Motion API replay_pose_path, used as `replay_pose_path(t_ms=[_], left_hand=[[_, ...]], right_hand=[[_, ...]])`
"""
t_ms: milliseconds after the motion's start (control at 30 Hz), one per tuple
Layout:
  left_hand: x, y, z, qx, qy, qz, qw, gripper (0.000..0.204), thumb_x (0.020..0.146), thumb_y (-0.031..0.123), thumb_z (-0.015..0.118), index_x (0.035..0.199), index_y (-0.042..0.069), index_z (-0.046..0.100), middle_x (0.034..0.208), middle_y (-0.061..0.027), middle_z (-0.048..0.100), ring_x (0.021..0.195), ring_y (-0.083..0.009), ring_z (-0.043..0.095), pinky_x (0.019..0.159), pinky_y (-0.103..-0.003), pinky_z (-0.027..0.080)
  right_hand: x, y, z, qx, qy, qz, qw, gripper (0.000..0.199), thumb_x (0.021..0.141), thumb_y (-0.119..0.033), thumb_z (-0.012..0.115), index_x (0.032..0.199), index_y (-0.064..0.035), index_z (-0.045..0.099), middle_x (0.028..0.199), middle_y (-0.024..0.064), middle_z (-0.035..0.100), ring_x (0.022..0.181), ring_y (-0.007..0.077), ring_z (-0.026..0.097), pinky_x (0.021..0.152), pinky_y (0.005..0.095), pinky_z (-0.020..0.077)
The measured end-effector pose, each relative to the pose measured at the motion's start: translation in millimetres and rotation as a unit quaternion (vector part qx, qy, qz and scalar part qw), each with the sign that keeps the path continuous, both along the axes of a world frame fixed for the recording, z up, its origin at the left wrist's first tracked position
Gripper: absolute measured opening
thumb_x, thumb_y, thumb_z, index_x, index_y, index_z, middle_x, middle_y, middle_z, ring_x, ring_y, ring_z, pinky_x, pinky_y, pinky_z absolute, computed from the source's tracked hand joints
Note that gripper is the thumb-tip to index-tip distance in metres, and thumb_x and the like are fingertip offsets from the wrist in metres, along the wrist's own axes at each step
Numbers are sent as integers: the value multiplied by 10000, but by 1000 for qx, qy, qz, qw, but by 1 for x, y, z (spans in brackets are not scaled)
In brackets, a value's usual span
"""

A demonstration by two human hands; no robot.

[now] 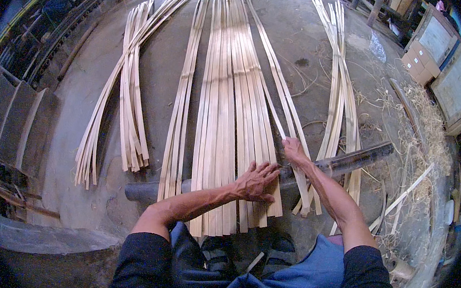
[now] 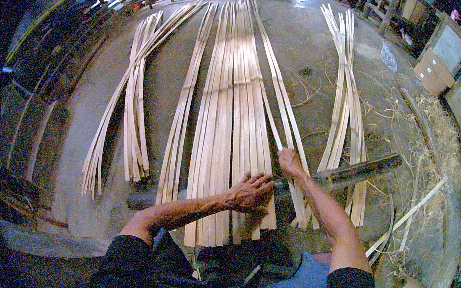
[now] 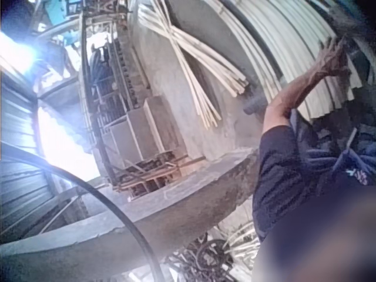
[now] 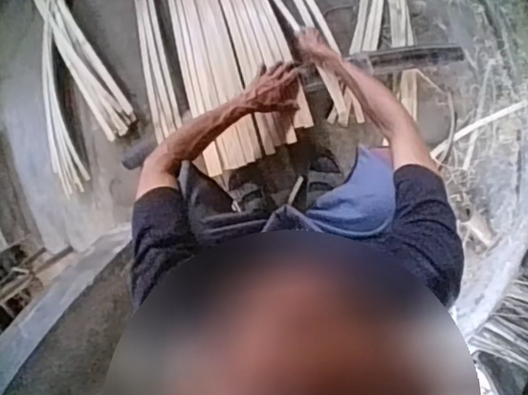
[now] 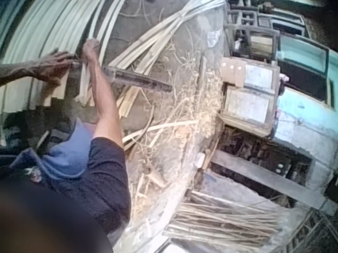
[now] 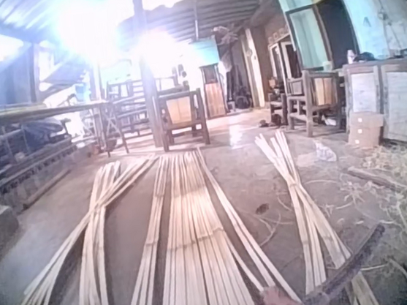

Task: The person sits on the floor and repeatedly picks up, inspects, and places thin wooden strips into a growing stack. They handle the strips one at a time, aligning them and occasionally adjusting the pile.

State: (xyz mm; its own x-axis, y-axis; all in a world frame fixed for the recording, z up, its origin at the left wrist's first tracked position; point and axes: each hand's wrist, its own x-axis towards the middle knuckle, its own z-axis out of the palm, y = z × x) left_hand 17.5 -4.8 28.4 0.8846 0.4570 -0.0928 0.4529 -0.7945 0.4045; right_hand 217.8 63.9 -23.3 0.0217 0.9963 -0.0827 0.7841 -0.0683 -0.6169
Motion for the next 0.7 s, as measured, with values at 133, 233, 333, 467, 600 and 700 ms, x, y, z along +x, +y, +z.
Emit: replay_pose_path(t_ms=[133, 233, 333, 467, 600, 700], left_hand=[[0, 0, 0, 4, -4, 1, 1000, 916, 662, 600, 554, 1299, 18, 246, 1340, -176, 242, 1232, -350, 228, 957, -552, 180], [2, 1, -2, 6, -31, 1, 1000, 927, 661, 601, 558, 1302, 17, 229, 1335, -176, 245, 1230, -349, 232, 953, -565, 182], [5, 2, -5, -20, -17, 29, 999, 958, 633, 625, 576, 1327, 76, 209, 1356, -161, 237, 1237, -360, 228, 947, -555, 220], [5, -1, -4, -11, -4, 28, 1000, 923, 642, 638, 556, 1327, 111, 230, 1345, -168, 247, 1237, -376, 218, 953, -590, 184], [4, -2, 1, 37, 1, 3, 999, 818, 708, 571, 515, 1311, 89, 244, 1316, -176, 261, 1197, -371, 260, 914, -575, 209], [4, -1, 3, 3, 18, 2, 1000, 828, 713, 599, 506, 1332, 128, 225, 1346, -190, 225, 1238, -391, 203, 956, -609, 155]], right_hand=[[-1, 2, 9, 14, -29, -10, 999, 285, 846, -215, 397, 758, 25, 521, 640, 208, 524, 597, 315, 530, 551, 417, 405], [-5, -5, 7, -11, 15, 52, 998, 296, 833, -219, 392, 780, 38, 529, 665, 229, 535, 637, 325, 549, 572, 422, 416], [-8, -5, 1, 7, -31, 126, 992, 296, 822, -213, 393, 790, 45, 534, 677, 227, 543, 631, 317, 548, 569, 416, 418], [-11, -7, -5, -19, 77, 78, 994, 271, 818, -208, 415, 812, 36, 533, 674, 192, 544, 620, 238, 533, 559, 381, 407], [-16, -13, -8, -58, 187, 23, 980, 256, 836, -192, 427, 913, 25, 542, 750, 106, 566, 722, 173, 508, 629, 344, 410], [-21, -17, -9, -69, 260, -40, 962, 262, 842, -186, 434, 965, 20, 540, 843, 93, 575, 794, 153, 496, 692, 309, 408]])
